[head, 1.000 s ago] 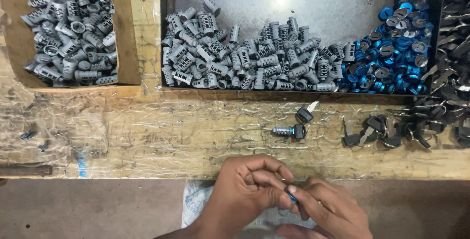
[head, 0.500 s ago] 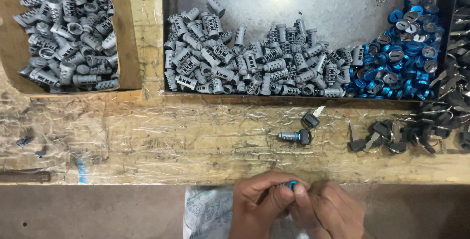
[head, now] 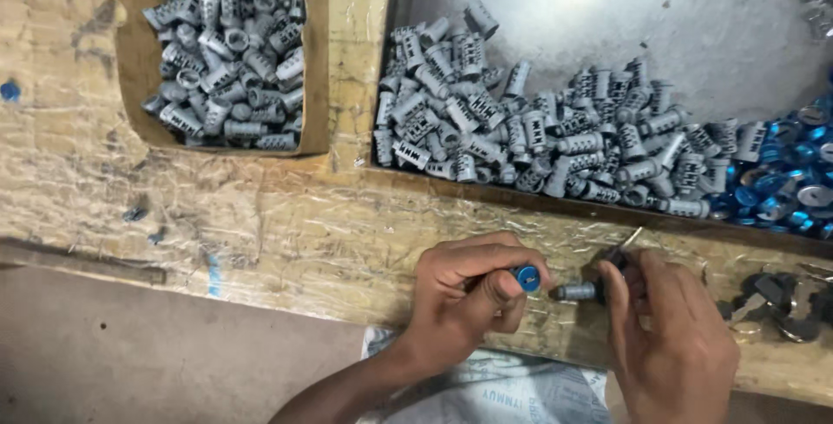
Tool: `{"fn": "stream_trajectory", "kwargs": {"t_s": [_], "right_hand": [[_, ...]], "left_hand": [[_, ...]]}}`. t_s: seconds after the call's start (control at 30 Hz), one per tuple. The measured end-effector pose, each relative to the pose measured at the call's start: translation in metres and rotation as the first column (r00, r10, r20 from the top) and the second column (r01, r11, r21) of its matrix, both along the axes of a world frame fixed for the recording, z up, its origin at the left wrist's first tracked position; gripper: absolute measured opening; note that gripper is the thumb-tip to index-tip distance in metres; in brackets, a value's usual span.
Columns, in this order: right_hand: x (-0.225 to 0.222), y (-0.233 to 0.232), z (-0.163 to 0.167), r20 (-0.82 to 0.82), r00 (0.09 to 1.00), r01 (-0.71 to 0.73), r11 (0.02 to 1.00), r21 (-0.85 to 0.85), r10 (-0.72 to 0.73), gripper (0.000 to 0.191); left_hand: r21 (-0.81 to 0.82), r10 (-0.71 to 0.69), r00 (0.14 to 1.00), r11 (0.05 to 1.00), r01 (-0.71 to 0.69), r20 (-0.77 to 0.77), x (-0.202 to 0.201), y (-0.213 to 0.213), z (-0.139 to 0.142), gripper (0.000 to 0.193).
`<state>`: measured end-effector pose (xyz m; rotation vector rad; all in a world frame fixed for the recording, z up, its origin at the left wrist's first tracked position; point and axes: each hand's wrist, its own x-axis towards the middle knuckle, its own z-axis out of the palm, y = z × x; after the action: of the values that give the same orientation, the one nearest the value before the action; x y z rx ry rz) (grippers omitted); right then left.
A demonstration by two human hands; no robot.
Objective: The person assembles lock plug components at a workbench. They pick small pins and springs from a tray, insert them by hand into a lock plug body held in the other hand, and place finished plugs into a box alongside other plugs and keys.
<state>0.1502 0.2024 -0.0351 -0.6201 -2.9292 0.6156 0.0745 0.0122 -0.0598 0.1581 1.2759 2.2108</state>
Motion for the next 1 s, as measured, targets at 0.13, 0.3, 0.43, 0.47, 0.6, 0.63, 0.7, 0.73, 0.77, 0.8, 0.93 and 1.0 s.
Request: {"fn": "stream_trajectory", "kwargs": {"t_s": [0.13, 0.3, 0.43, 0.47, 0.6, 0.63, 0.7, 0.73, 0.77, 0.8, 0.93, 1.0], "right_hand": [[0.015, 0.028, 0.008, 0.063, 0.975, 0.212, 0.817, -0.536, -0.212, 0.019], [0.012, 0.018, 0.019, -0.115, 0.941, 0.095, 0.573, -0.814, -0.318, 0.009], [0.008, 0.012, 0.028, -0.117, 0.991, 0.001, 0.875, -0.484, -0.066, 0.009], [0.006, 0.012, 0.03, -0.141, 0.99, -0.033, 0.902, -0.431, -0.031, 0.009], [-0.004, 0.015, 0.041, -0.193, 0.966, -0.236, 0.896, -0.377, 0.173, 0.007], [-0.006, 0.016, 0.043, -0.174, 0.96, -0.267, 0.909, -0.32, 0.221, 0.009], [-0.008, 0.016, 0.046, -0.196, 0.941, -0.32, 0.913, -0.254, 0.275, 0.012], [-0.009, 0.015, 0.047, -0.242, 0.926, -0.348, 0.905, -0.244, 0.291, 0.014], [-0.008, 0.015, 0.047, -0.287, 0.907, -0.379, 0.895, -0.238, 0.308, 0.015], [-0.008, 0.014, 0.047, -0.33, 0.887, -0.407, 0.884, -0.23, 0.322, 0.015], [-0.003, 0.012, 0.048, -0.379, 0.851, -0.454, 0.872, -0.182, 0.363, 0.012], [-0.002, 0.014, 0.05, -0.366, 0.865, -0.437, 0.873, -0.215, 0.343, 0.012]], "left_hand": [[0.053, -0.06, 0.998, 0.997, 0.058, 0.035, -0.007, -0.001, -0.005, 0.039], [0.04, -0.152, 0.988, 0.988, 0.152, 0.012, -0.007, -0.004, 0.004, 0.037], [-0.08, -0.169, 0.984, 0.983, 0.163, -0.063, -0.006, -0.006, 0.014, 0.036], [-0.108, -0.178, 0.98, 0.98, 0.168, -0.091, -0.006, -0.007, 0.015, 0.036], [-0.152, -0.228, 0.962, 0.967, 0.206, -0.148, -0.003, -0.008, 0.015, 0.038], [-0.142, -0.22, 0.968, 0.969, 0.202, -0.125, -0.002, -0.007, 0.014, 0.039], [-0.121, -0.203, 0.976, 0.974, 0.193, -0.077, 0.0, -0.008, 0.013, 0.04], [-0.086, -0.229, 0.973, 0.97, 0.226, -0.036, 0.001, -0.008, 0.012, 0.04], [-0.054, -0.253, 0.967, 0.966, 0.253, 0.007, 0.002, -0.009, 0.013, 0.04], [-0.021, -0.281, 0.958, 0.959, 0.283, 0.051, 0.002, -0.011, 0.013, 0.04], [0.064, -0.36, 0.92, 0.933, 0.354, 0.153, 0.003, -0.014, 0.012, 0.04], [0.118, -0.386, 0.91, 0.921, 0.371, 0.15, 0.003, -0.013, 0.011, 0.039]]}}
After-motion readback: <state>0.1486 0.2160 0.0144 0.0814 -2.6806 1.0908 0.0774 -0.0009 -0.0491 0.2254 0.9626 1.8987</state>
